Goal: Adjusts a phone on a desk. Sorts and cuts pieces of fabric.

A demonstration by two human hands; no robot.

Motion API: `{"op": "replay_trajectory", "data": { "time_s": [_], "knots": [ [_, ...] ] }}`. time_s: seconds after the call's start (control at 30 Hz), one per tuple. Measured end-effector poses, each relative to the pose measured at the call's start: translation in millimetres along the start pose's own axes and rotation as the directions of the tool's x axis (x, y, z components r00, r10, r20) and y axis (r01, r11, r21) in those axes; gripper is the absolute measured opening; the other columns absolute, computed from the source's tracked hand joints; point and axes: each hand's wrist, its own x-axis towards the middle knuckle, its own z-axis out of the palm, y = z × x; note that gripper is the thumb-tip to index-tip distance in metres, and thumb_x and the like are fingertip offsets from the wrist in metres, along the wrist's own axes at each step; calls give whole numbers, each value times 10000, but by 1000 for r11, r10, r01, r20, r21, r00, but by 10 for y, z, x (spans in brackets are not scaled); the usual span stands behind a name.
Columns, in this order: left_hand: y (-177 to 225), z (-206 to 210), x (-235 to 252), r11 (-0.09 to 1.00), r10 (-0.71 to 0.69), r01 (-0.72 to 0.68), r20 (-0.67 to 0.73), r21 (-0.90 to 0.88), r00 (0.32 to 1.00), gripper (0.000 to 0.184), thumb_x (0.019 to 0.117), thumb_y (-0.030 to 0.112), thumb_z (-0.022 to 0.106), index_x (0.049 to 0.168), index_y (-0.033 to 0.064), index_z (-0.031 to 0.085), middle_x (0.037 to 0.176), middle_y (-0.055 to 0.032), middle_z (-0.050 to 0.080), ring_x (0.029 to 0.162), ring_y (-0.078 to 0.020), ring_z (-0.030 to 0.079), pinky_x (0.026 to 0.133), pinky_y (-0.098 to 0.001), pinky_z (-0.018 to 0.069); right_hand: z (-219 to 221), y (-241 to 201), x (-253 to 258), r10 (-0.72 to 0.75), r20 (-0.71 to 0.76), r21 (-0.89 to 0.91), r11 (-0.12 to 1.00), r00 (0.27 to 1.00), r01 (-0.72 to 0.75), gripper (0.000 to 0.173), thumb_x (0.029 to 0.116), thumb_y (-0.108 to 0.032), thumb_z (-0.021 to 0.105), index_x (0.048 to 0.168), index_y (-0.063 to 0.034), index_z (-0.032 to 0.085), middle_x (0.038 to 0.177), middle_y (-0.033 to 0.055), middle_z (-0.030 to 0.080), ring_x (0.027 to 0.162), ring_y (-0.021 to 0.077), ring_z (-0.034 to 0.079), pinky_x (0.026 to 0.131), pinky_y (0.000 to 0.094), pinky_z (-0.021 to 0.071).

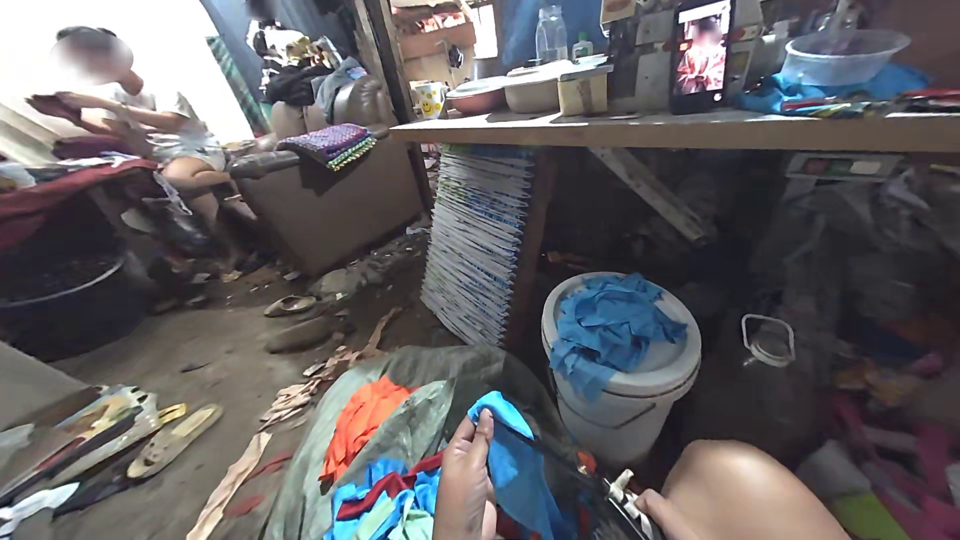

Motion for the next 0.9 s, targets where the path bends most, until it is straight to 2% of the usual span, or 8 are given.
{"op": "replay_trajectory", "data": {
  "time_s": [0.13,0.23,0.37,0.47,0.57,0.67,0.77,0.9],
  "knots": [
    [-41,19,12,999,31,-30,-53,12,998,192,1067,48,473,1121,-47,631,925,-77,715,829,-107,703,785,-271,601,9,2,73,41,-48,-40,998,998,-43,666,925,-444,711,1249,111,538,1062,290,635,974,395,645,882,580,511],
    [-75,13,34,999,43,-42,-77,16,996,188,1063,48,483,1130,-47,632,942,-73,713,844,-98,697,793,-263,594,3,-7,101,50,-58,-66,996,997,-54,615,942,-412,705,1241,105,557,1055,285,646,974,402,652,888,589,512],
    [-113,-20,68,998,55,-53,-67,30,996,179,1063,47,478,1187,-44,569,987,-97,676,886,-125,681,818,-286,585,-1,59,126,0,-107,-103,995,994,-11,501,929,-344,729,1152,89,610,963,255,665,894,380,666,831,574,526],
    [-96,-14,60,999,25,-23,-74,33,997,190,1067,68,482,1206,-41,551,995,-113,673,875,-137,689,798,-298,597,-58,1,104,10,-99,-157,987,995,-26,472,937,-353,726,1120,73,636,943,243,680,887,375,679,822,574,536],
    [-90,-7,52,1000,14,-13,-61,15,998,222,1066,67,486,1248,-47,539,1041,-123,671,913,-146,689,823,-309,596,-83,-38,94,-17,-106,-163,987,994,0,551,941,-417,713,1148,87,628,951,255,674,882,381,673,822,566,536],
    [-98,13,31,999,21,-19,-48,48,999,175,1051,23,486,1198,-45,551,987,-112,672,875,-136,686,797,-303,594,-107,-121,120,36,-51,-158,987,998,-43,703,908,-475,725,1281,95,556,1089,284,651,1003,406,654,917,578,511],
    [-106,44,-8,999,5,-3,-30,48,1000,167,1037,-17,482,1186,-46,550,961,-103,684,838,-128,694,770,-297,601,-88,-151,157,24,-54,-149,988,998,-32,739,875,-493,748,1278,96,555,1115,287,641,1026,407,643,933,580,498],
    [-129,37,-10,1000,4,-3,-12,28,1000,160,1039,-2,495,1183,-43,550,956,-109,688,833,-140,701,767,-309,609,-50,-139,205,10,-74,-133,991,997,-20,702,900,-491,727,1241,104,582,1076,299,656,1011,431,652,924,606,498]
  ]
}}
